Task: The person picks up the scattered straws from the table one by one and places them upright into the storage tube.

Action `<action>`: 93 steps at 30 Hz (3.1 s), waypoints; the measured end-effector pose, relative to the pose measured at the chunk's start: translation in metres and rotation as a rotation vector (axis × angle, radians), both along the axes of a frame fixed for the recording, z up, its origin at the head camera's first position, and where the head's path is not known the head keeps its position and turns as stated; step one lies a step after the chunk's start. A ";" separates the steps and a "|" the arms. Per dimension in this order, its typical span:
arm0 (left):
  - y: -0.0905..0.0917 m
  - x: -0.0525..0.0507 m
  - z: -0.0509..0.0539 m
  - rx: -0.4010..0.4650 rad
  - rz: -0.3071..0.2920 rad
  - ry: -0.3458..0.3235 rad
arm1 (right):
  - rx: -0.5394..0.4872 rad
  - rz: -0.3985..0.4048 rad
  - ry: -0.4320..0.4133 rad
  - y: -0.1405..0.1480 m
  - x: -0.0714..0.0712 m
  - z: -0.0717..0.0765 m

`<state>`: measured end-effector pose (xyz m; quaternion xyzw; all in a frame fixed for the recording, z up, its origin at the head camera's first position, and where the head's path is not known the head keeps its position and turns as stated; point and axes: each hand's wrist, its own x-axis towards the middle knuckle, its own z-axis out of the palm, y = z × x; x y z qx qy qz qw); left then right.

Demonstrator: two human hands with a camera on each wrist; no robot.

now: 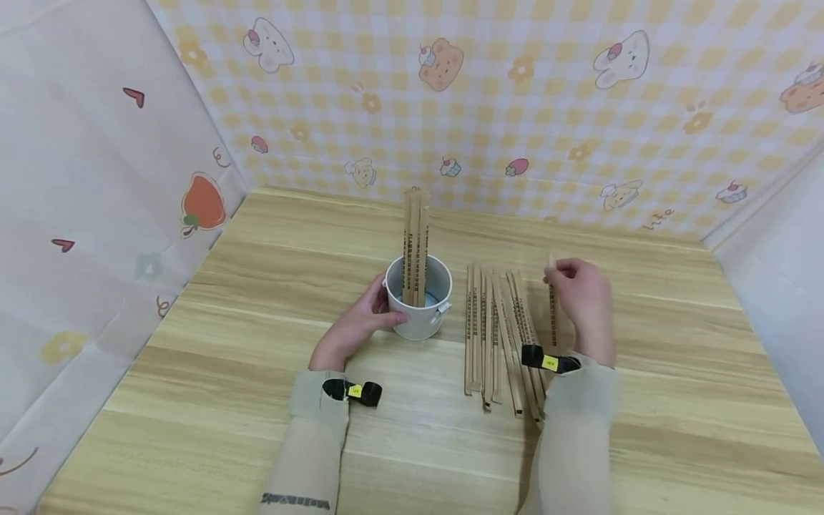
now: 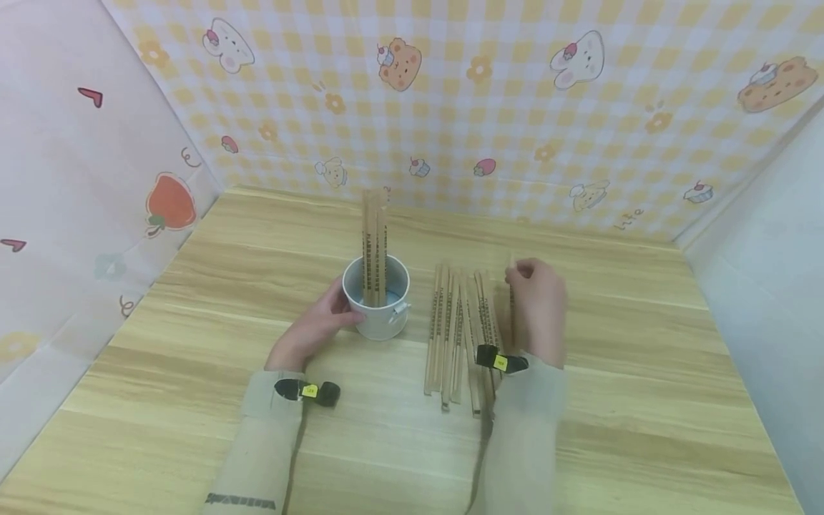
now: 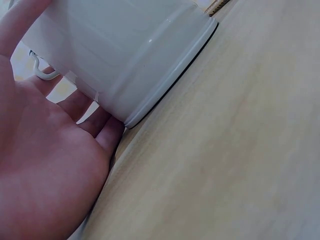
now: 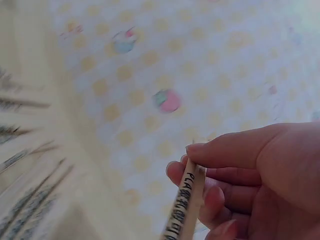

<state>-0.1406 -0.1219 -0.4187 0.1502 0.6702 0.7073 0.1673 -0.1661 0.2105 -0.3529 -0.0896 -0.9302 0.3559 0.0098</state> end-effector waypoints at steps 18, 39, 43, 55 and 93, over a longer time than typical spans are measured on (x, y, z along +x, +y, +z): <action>-0.001 -0.003 -0.008 0.026 -0.002 -0.006 | -0.316 -0.065 0.343 -0.031 0.025 0.053; 0.001 -0.002 0.000 0.026 -0.010 -0.012 | -0.931 -0.002 0.964 -0.061 0.045 0.089; 0.000 -0.002 0.000 0.029 -0.009 -0.016 | -0.954 0.012 1.005 -0.071 0.046 0.094; 0.000 -0.002 0.000 0.023 -0.006 -0.011 | -0.827 0.099 0.908 -0.094 0.042 0.091; 0.000 -0.003 -0.004 0.024 -0.013 0.010 | -0.361 0.229 0.493 -0.121 -0.010 0.007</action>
